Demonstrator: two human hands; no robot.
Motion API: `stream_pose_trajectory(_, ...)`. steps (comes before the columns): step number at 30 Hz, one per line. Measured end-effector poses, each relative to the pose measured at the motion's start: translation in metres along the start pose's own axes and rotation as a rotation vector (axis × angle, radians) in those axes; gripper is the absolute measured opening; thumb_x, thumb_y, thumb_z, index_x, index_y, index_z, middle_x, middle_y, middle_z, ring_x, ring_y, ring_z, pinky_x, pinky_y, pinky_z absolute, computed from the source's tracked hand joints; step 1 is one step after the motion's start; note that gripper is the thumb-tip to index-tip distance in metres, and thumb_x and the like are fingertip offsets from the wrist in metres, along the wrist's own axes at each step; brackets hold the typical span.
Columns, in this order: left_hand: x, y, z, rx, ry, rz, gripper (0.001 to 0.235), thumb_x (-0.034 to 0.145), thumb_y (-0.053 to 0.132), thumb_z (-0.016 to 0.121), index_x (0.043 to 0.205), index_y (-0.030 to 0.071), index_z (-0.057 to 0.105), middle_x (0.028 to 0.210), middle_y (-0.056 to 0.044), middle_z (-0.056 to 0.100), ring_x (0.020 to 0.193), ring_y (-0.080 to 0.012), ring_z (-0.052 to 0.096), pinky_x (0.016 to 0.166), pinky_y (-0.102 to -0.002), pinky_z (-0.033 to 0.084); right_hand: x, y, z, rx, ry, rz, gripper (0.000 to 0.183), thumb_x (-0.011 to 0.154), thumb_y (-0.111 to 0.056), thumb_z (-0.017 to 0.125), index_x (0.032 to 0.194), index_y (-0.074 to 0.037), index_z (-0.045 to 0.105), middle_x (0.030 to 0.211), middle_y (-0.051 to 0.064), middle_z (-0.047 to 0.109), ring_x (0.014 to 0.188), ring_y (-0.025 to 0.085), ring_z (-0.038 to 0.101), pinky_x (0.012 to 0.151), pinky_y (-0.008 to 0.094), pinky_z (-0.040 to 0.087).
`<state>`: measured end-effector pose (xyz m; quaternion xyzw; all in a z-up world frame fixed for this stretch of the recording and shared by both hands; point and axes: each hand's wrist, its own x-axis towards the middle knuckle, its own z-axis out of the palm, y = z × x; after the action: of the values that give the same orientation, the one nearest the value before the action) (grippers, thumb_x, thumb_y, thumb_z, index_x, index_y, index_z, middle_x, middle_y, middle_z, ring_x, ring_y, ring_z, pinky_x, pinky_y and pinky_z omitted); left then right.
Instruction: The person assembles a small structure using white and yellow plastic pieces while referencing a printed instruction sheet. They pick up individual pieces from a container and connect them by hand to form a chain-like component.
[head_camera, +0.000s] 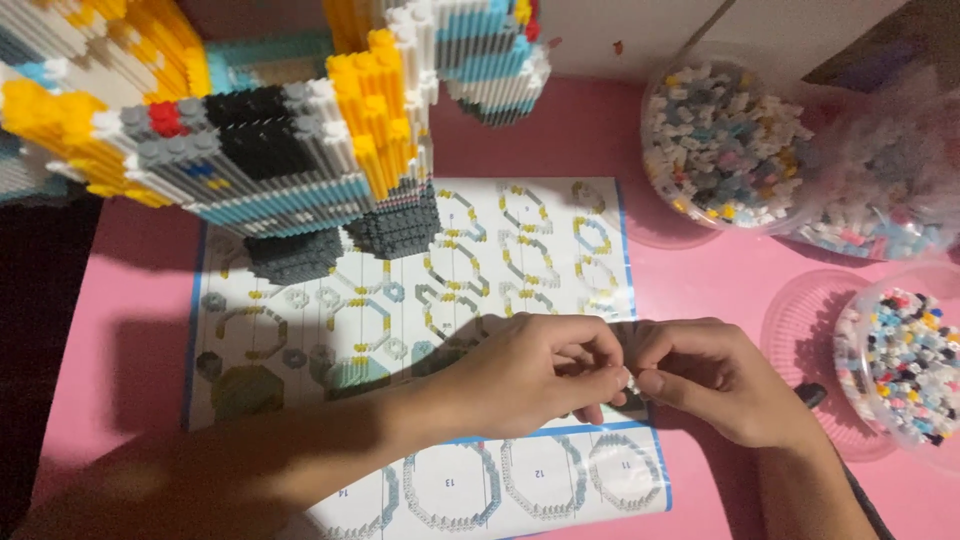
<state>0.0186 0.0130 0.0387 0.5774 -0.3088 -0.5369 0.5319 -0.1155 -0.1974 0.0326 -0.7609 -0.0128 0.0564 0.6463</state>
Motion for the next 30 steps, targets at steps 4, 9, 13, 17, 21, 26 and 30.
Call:
stream_pose_trajectory(4,0.002,-0.004,0.003,-0.096,0.001,-0.011,0.013,0.102,0.018,0.068,0.095,0.007,0.068,0.086,-0.007,0.074,0.080,-0.0172,0.077,0.075,-0.028,0.058,-0.001,-0.001,-0.002,-0.031,-0.006,-0.006,0.020,0.099,-0.019,0.070,0.085,-0.005,0.072,0.084,0.009,0.076,0.076,0.020,0.068,0.070,0.034,0.055)
stream_pose_trajectory(9,0.005,-0.008,0.003,-0.082,0.001,0.023,0.012,0.102,0.016,0.068,0.097,0.005,0.071,0.083,-0.009,0.074,0.076,-0.0162,0.076,0.074,-0.028,0.057,-0.011,-0.005,-0.005,-0.178,0.132,0.005,0.017,0.099,-0.016,0.070,0.086,-0.006,0.075,0.078,0.003,0.073,0.069,0.013,0.063,0.064,0.027,0.050)
stream_pose_trajectory(13,0.007,-0.011,0.004,-0.065,0.036,0.019,0.013,0.101,0.017,0.068,0.096,0.005,0.070,0.094,-0.014,0.083,0.071,-0.0170,0.077,0.070,-0.028,0.059,-0.060,-0.022,-0.029,-0.518,0.526,0.125,0.019,0.099,-0.018,0.064,0.092,-0.007,0.078,0.089,0.004,0.080,0.068,0.010,0.073,0.040,0.022,0.058)
stream_pose_trajectory(17,0.007,-0.010,0.003,-0.015,0.024,0.001,0.011,0.101,0.018,0.067,0.095,0.008,0.069,0.098,-0.011,0.085,0.072,-0.0141,0.078,0.067,-0.028,0.059,-0.118,-0.034,-0.062,-0.707,0.850,0.211,0.016,0.112,0.000,0.063,0.101,0.004,0.074,0.095,0.008,0.073,0.089,0.012,0.060,0.081,0.026,0.046)
stream_pose_trajectory(21,0.003,-0.007,0.004,-0.076,0.007,0.019,0.013,0.102,0.017,0.066,0.095,0.007,0.067,0.095,-0.013,0.083,0.068,-0.0155,0.076,0.049,-0.028,0.047,-0.161,0.001,-0.109,-1.077,0.854,0.360,0.010,0.113,-0.006,0.072,0.117,-0.005,0.081,0.104,0.010,0.073,0.077,0.020,0.066,0.078,0.031,0.051)
stream_pose_trajectory(26,0.008,-0.023,0.006,-0.347,-0.071,0.141,0.013,0.102,0.010,0.064,0.095,-0.001,0.062,0.093,-0.025,0.080,0.068,-0.0321,0.079,0.070,-0.041,0.069,-0.152,0.014,-0.117,-1.162,0.755,0.426,0.022,0.103,-0.012,0.073,0.121,-0.013,0.084,0.116,0.011,0.078,0.075,0.026,0.070,0.079,0.037,0.055)
stream_pose_trajectory(30,0.011,-0.028,0.003,-0.391,-0.172,0.151,0.014,0.103,0.015,0.063,0.098,0.002,0.058,0.101,-0.030,0.079,0.075,-0.0354,0.080,0.073,-0.045,0.069,-0.140,0.026,-0.125,-1.323,0.686,0.330,0.016,0.105,-0.019,0.075,0.116,-0.017,0.086,0.108,0.002,0.077,0.084,0.023,0.071,0.080,0.038,0.053)
